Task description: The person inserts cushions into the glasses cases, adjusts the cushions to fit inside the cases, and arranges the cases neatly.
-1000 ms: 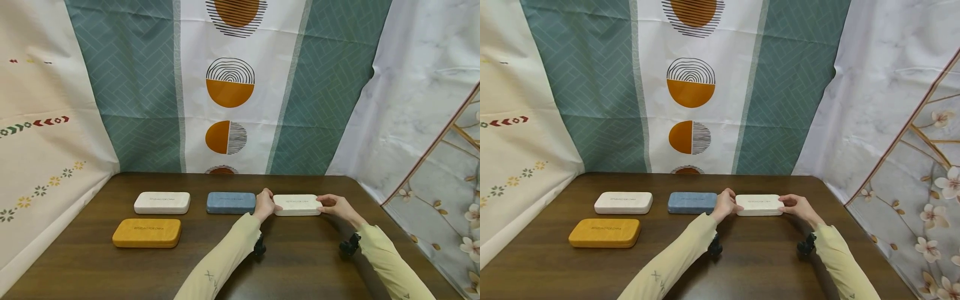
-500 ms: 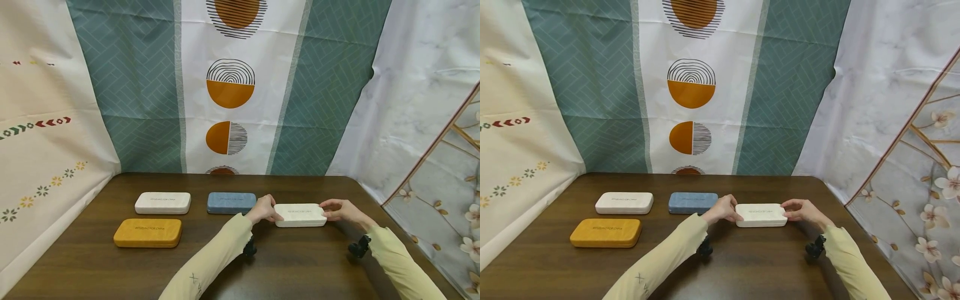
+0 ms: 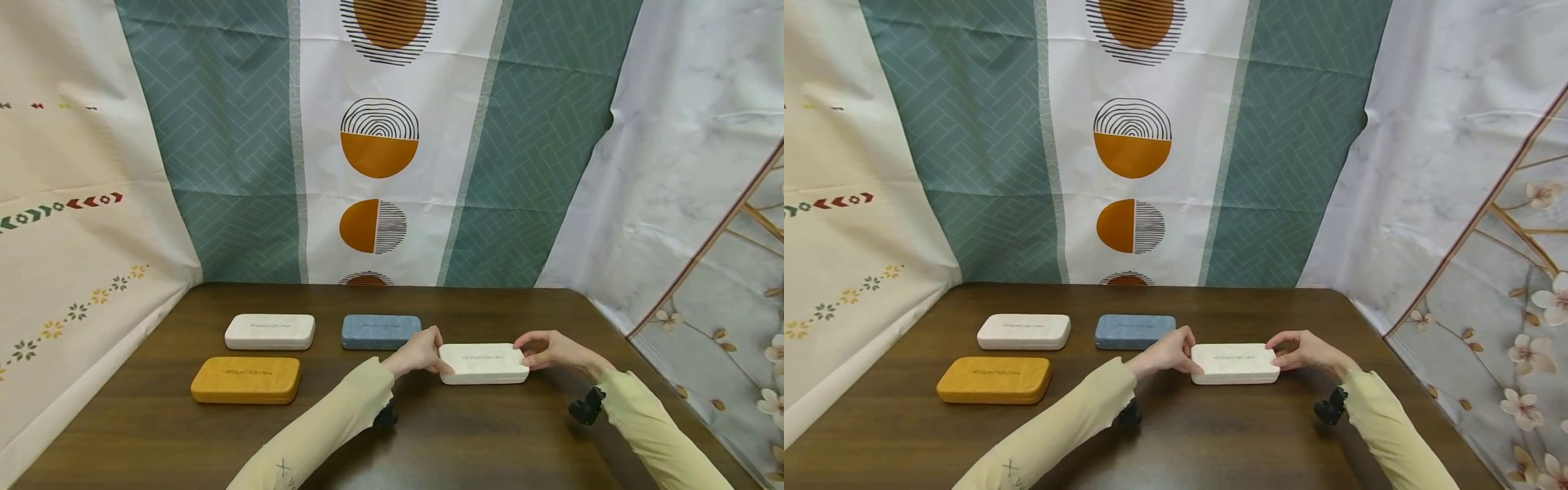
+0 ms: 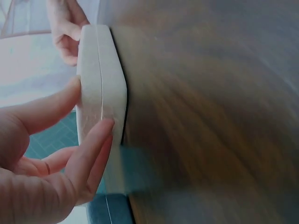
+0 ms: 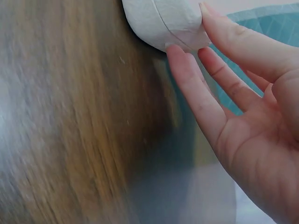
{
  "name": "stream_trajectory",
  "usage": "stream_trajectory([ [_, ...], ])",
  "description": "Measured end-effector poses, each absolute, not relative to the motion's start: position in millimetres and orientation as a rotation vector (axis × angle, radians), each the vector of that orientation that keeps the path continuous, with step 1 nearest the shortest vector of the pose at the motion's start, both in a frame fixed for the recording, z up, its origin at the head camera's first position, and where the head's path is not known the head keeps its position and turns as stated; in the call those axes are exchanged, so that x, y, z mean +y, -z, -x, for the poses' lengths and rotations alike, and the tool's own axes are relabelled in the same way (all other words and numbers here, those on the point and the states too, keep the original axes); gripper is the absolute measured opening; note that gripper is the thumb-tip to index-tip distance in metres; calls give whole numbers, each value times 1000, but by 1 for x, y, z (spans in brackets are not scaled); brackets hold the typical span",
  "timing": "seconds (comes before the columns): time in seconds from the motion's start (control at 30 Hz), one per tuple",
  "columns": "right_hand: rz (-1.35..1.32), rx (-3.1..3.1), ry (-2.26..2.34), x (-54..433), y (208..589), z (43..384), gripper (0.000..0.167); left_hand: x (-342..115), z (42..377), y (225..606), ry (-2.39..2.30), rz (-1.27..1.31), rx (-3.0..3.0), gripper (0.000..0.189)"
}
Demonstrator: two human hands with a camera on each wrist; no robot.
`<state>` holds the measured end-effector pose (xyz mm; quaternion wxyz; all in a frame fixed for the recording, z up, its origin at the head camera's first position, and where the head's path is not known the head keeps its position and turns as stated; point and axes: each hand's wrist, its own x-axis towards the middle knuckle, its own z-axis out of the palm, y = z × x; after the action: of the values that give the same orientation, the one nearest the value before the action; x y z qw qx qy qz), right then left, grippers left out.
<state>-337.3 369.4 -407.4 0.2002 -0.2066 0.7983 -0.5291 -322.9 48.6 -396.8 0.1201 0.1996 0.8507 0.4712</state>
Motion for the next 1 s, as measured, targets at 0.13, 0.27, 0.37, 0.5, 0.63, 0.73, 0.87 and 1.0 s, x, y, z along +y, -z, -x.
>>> stream_trajectory([
  [0.13, 629, 2237, 1440, 359, 408, 337, 37, 37, 321, 397, -1353, -622, 2465, 45],
  [0.27, 710, 2258, 1382, 350, 411, 337, 34, 25, 318, 397, -1332, -639, 2443, 45],
  [0.37, 760, 2274, 1345, 342, 412, 337, 33, 16, 316, 396, -1327, -654, 2441, 45],
  [0.5, 786, 2286, 1312, 332, 411, 339, 32, 4, 316, 395, -1288, -698, 2462, 46],
  [0.63, 800, 2272, 1298, 319, 410, 338, 32, -9, 316, 395, -1255, -743, 2475, 46],
  [0.73, 791, 2239, 1301, 309, 411, 338, 32, -20, 316, 395, -1264, -759, 2466, 46],
  [0.87, 779, 2206, 1308, 295, 412, 339, 32, -36, 315, 395, -1281, -773, 2439, 45],
  [1.0, 775, 2195, 1299, 280, 411, 341, 31, -52, 316, 394, -1266, -798, 2412, 44],
])
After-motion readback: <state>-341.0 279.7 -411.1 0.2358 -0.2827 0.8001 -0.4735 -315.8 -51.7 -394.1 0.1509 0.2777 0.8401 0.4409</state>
